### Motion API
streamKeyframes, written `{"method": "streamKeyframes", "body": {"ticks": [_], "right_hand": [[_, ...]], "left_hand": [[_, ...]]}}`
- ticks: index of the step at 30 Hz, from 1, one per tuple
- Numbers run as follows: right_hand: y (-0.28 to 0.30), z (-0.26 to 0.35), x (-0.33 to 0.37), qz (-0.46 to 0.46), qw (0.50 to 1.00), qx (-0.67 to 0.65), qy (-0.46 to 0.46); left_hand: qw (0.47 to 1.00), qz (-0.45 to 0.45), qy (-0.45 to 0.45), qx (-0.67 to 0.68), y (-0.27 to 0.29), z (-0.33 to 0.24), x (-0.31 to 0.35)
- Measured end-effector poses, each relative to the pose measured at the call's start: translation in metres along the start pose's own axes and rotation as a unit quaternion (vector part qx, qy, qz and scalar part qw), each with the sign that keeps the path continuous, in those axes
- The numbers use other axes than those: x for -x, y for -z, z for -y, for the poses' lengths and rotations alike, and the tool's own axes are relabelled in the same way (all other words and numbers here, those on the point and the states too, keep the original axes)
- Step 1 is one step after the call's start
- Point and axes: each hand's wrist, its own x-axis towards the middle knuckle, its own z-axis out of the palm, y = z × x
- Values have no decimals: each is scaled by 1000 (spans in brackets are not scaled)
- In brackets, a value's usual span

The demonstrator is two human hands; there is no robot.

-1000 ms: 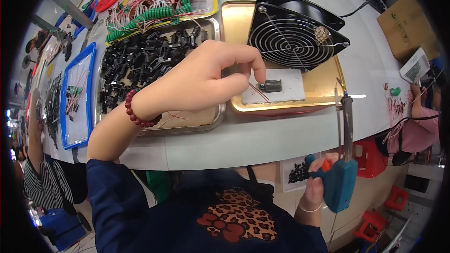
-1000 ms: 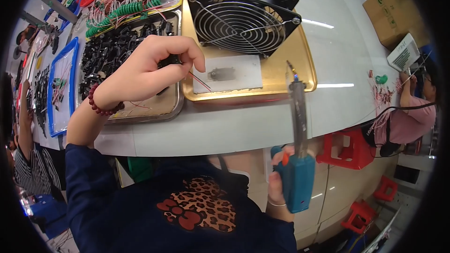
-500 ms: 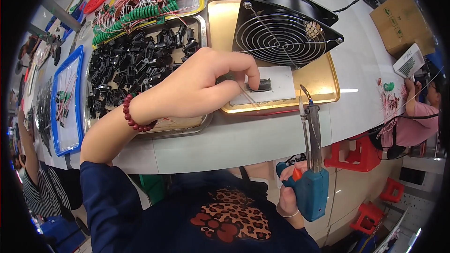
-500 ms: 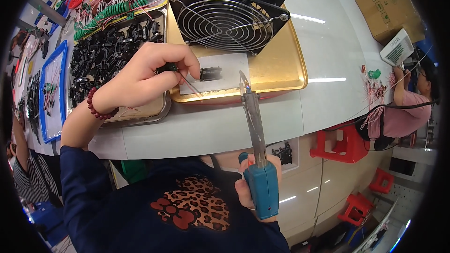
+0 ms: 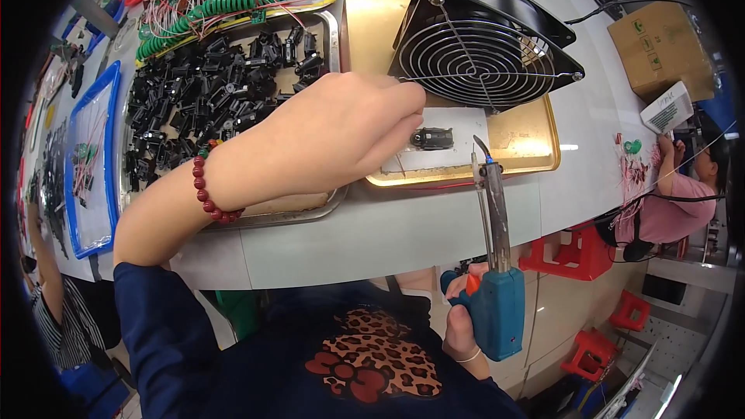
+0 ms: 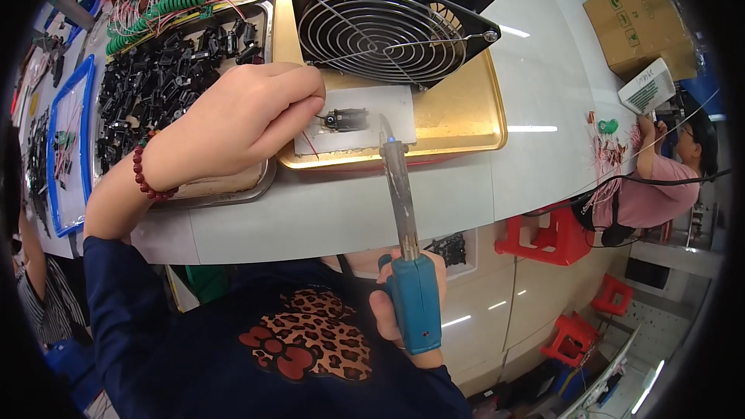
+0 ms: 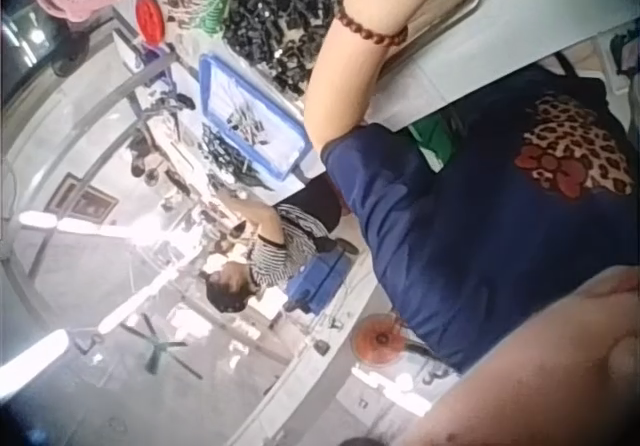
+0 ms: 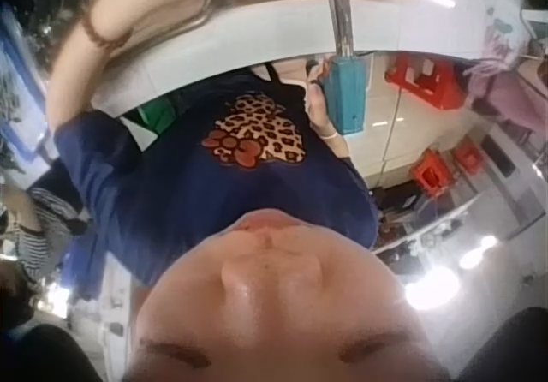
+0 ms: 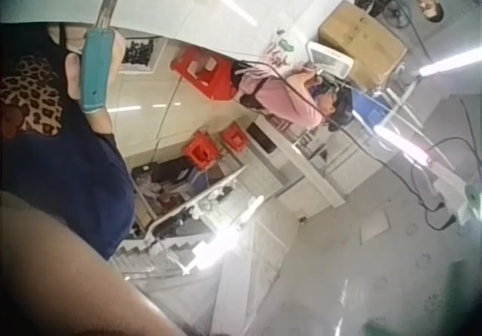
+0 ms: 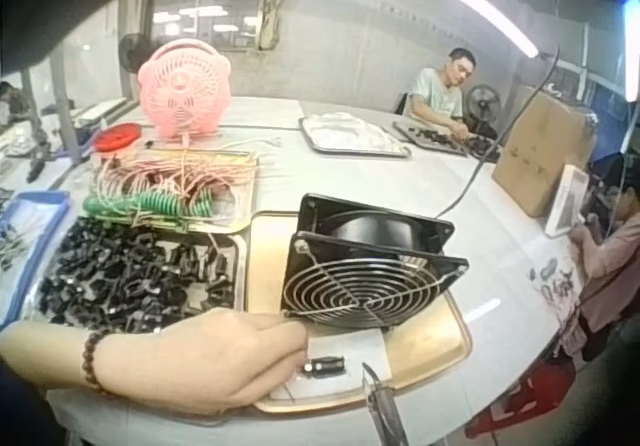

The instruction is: The person solders circuit board wires to electronic components resting on a fixture using a handheld soldering tool, repeatedly picking up wired boards from a tray, positioning the wires against the components, and soldering them.

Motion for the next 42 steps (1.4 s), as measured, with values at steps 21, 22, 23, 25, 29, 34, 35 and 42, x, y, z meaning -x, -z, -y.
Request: {"method": "streamKeyframes", "body": {"ticks": [21,22,23,25,29,34,35,42], "right_hand": [[-8,-2,10,13,999,27,-9],[-9,-3,11,2,1000,9,-16],[-9,-4,12,-9,1000,-9,-23],[-10,-4,11,-12,1000,0,-15],[-7,-8,11,5,999,43,-3],[-16,4,4,-21,999,40,8],[-18,7,2,-39,999,27,0],[-20,9,0,-38,998,50,2]], "left_hand": [[998,-29,46,-10,-13,4,3],[998,-29,47,-8,-14,5,2],[998,-33,44,-15,-15,5,2],[998,-37,43,-21,-15,6,2],[998,-44,26,-24,-16,5,1],[999,-40,6,-25,-14,1,-4],[998,-55,-6,-37,-15,2,-3],[996,-63,-24,-60,-19,4,-4]]}}
